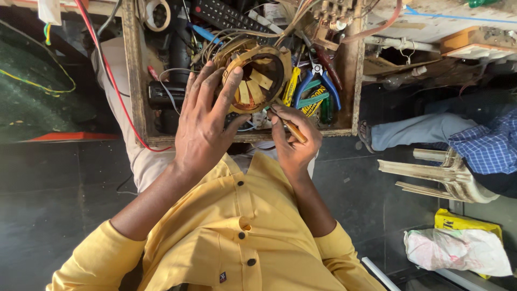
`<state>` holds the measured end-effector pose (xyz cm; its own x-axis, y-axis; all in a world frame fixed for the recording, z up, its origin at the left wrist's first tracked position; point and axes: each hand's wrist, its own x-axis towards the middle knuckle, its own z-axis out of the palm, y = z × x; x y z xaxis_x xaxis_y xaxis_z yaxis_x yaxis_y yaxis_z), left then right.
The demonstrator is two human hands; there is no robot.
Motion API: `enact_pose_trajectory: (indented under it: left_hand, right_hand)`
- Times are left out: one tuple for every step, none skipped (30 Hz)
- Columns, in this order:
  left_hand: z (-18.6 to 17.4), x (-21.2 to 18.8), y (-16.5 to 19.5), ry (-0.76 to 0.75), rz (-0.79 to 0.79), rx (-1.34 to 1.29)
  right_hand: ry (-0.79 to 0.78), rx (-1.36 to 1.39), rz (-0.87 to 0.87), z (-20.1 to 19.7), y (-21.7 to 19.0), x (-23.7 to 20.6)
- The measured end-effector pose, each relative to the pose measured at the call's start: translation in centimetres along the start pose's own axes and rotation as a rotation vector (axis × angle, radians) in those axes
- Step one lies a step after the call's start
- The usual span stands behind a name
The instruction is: The person solders a green circuit board at a cluttered workbench, then brushes dust from an exposed electronic assembly and works on its wiring. They use a screwdriver on the assembly, lift out a round motor-like component, brush it clean, and continue adjusting its parts by hand.
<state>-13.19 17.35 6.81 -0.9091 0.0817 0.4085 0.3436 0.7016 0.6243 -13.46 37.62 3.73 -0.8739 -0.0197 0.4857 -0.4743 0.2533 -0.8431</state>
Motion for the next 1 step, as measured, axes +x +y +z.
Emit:
enact_pose_trajectory:
  left_hand:
    - [0.09, -0.08, -0.01, -0.002, -0.004, 0.004]
  right_hand:
    - [-0.02, -0.023, -0.001, -0.08, 0.0, -0.05]
